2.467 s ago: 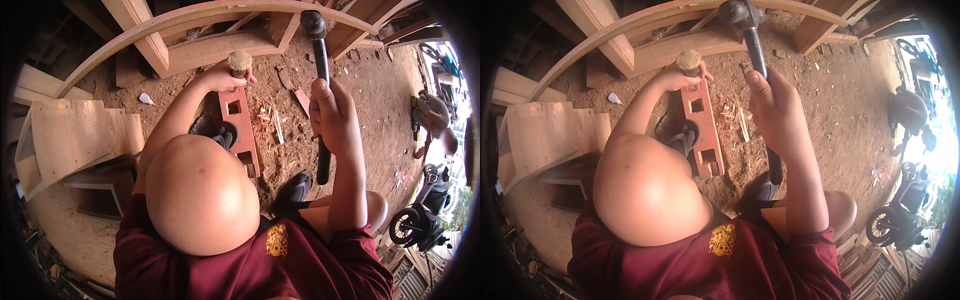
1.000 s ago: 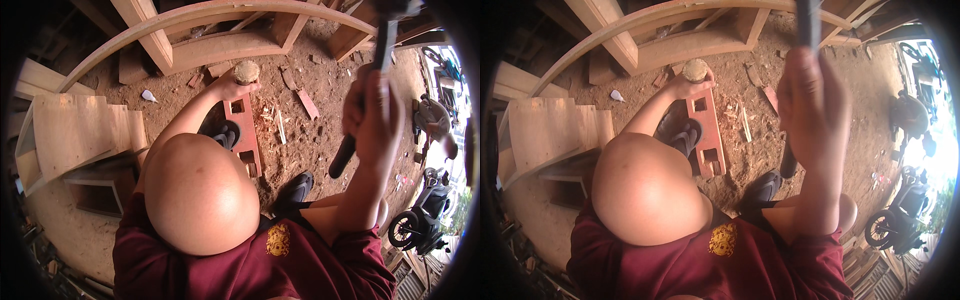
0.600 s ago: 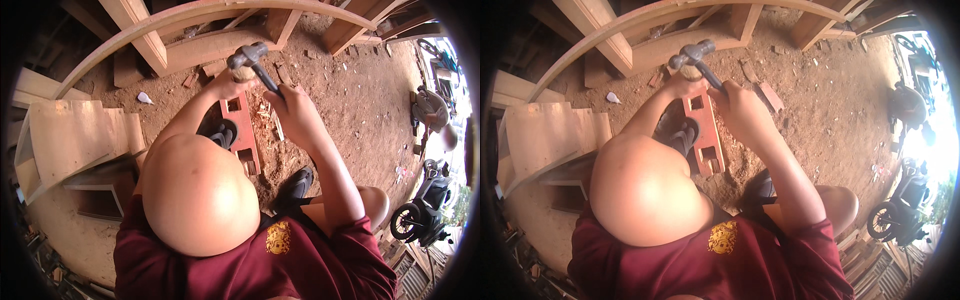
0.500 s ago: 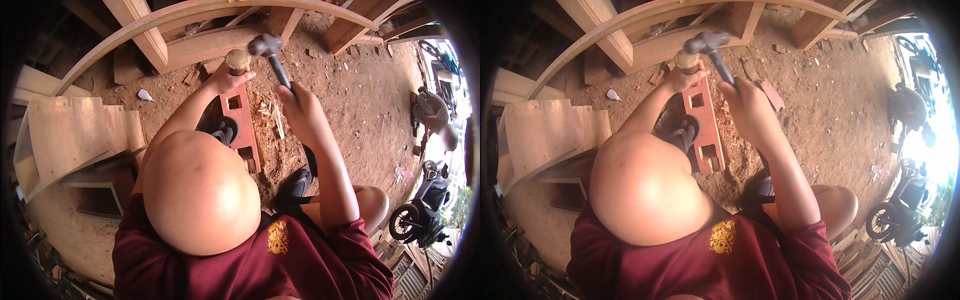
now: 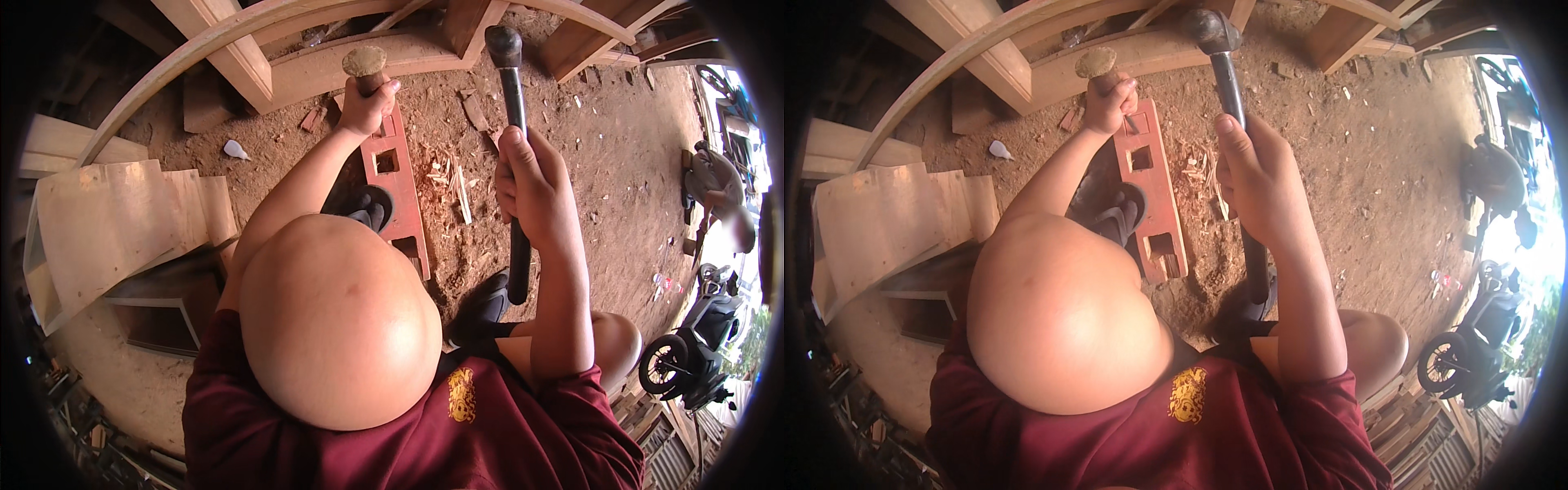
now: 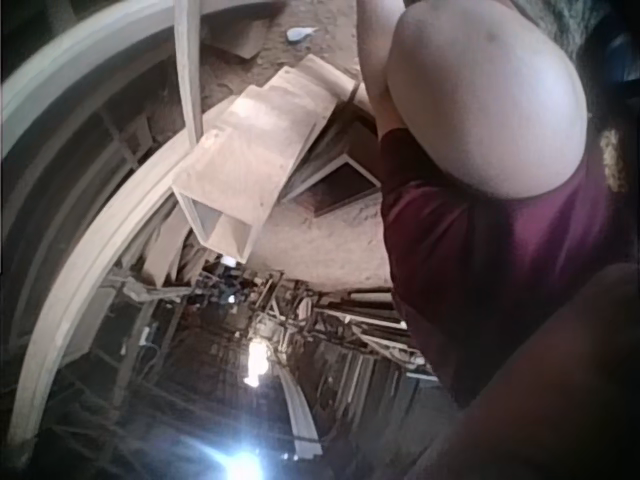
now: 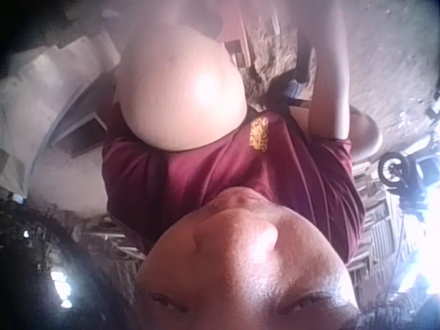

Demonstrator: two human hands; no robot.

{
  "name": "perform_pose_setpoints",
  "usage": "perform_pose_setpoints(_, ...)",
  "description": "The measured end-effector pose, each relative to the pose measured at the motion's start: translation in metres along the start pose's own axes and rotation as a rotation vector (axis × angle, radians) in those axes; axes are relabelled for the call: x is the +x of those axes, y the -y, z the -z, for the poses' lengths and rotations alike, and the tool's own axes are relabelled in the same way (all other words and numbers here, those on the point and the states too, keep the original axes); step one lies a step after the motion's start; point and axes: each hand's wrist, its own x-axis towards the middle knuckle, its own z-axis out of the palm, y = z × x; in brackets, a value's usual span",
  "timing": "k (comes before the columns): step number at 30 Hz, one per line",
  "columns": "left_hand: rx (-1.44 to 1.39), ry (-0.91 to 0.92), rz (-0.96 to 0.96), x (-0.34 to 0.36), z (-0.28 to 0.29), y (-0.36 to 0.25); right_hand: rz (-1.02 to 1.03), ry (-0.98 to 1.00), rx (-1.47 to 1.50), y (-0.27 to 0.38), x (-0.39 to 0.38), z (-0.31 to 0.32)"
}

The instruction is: The person sits on the ground and uses a chisel and a hammer to carve a curved wooden frame. They repeatedly strike the chisel to remove wood shavings and shape the piece.

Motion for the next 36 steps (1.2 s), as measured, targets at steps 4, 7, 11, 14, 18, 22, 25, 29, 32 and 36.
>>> perform_pose_setpoints(4,-0.068,0.041,0.002,0.003,0.010,0.001,-0.016,0.019,-0.021,0.000,0.001,0.000)
perform_pose_setpoints(7,-0.034,0.022,0.006,0.003,0.006,-0.003,-0.013,0.025,-0.033,0.000,0.001,-0.002)
perform_pose_setpoints(11,0.083,0.016,0.000,0.001,0.000,-0.004,-0.012,0.016,-0.087,0.007,-0.001,-0.004)
perform_pose_setpoints(14,0.083,0.021,-0.015,-0.001,-0.003,-0.003,0.001,0.008,-0.102,0.010,-0.002,-0.003)
perform_pose_setpoints(18,0.037,0.066,-0.004,0.000,-0.002,0.001,0.003,-0.031,-0.125,0.018,-0.006,-0.005)
perform_pose_setpoints(22,0.185,0.097,-0.055,-0.004,-0.002,0.003,0.132,-0.105,-0.167,0.035,-0.015,-0.005)
perform_pose_setpoints(25,0.248,0.106,-0.109,-0.007,-0.013,-0.004,0.420,-0.222,-0.107,0.062,-0.025,-0.002)
perform_pose_setpoints(29,0.310,0.106,-0.147,-0.013,-0.025,-0.011,0.404,-0.252,-0.302,0.036,0.006,-0.018)
perform_pose_setpoints(32,0.178,0.081,-0.085,-0.015,-0.036,-0.005,0.323,0.013,-1.015,-0.012,0.034,-0.019)
perform_pose_setpoints(36,0.164,0.062,-0.107,-0.014,-0.014,-0.002,0.166,0.025,-0.721,-0.008,0.018,-0.020)
